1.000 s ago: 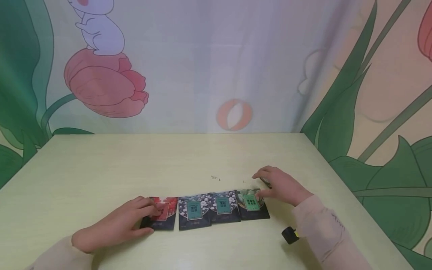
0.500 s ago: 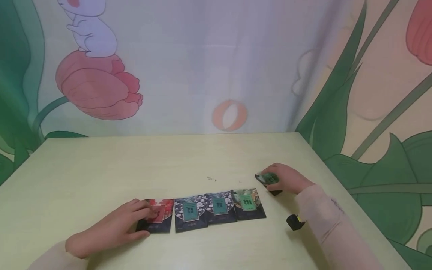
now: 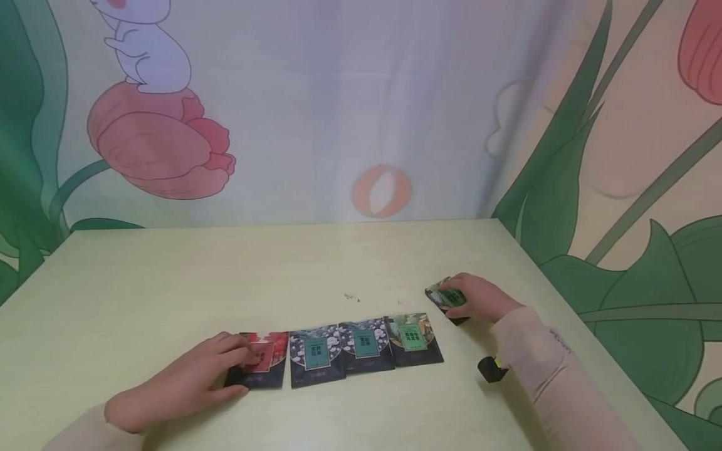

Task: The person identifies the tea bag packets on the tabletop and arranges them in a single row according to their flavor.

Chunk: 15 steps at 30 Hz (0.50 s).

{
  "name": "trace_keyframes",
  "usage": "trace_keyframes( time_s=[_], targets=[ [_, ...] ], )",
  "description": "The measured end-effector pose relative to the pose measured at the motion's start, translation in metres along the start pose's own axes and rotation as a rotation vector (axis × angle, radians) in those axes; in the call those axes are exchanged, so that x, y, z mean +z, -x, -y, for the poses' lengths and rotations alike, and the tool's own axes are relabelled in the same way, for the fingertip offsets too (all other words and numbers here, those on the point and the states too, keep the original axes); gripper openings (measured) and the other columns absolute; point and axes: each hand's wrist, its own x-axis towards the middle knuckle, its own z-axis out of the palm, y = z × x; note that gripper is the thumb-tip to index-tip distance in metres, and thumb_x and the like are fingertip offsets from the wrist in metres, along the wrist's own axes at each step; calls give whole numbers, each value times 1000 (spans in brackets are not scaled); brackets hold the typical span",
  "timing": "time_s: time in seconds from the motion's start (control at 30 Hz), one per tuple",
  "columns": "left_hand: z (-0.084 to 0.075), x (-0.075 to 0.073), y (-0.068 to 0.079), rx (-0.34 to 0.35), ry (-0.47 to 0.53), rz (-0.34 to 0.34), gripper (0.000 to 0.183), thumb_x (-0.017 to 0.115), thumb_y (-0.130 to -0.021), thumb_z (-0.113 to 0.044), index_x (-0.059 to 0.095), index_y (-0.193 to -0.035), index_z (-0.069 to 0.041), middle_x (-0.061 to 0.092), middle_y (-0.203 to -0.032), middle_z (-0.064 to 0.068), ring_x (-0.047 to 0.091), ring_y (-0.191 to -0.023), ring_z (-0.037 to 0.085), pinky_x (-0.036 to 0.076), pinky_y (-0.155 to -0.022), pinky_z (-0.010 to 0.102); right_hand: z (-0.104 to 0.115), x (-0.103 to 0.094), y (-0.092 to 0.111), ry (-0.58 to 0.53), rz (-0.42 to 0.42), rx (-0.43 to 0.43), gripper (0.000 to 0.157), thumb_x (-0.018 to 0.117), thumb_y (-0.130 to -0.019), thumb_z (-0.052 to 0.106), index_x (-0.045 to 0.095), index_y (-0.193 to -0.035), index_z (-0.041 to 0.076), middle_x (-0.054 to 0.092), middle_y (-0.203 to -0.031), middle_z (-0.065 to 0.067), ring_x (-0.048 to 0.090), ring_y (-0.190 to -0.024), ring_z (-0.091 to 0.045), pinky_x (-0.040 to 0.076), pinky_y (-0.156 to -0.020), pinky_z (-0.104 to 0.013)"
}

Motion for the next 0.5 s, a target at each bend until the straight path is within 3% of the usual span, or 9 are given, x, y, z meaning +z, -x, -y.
trace_keyframes(
  time_s=[0.5],
  targets=[
    [0,0,0,5,8,-1,35,71,-71,-41,60,-101,-26,53,-105,-10,45,-95,7,47,-82,31,5,2,-2,54,-17,2,53,69,-76,33,54,-121,9,51,-121,-16,49,-112,-33,41,-92,-47]
  ],
)
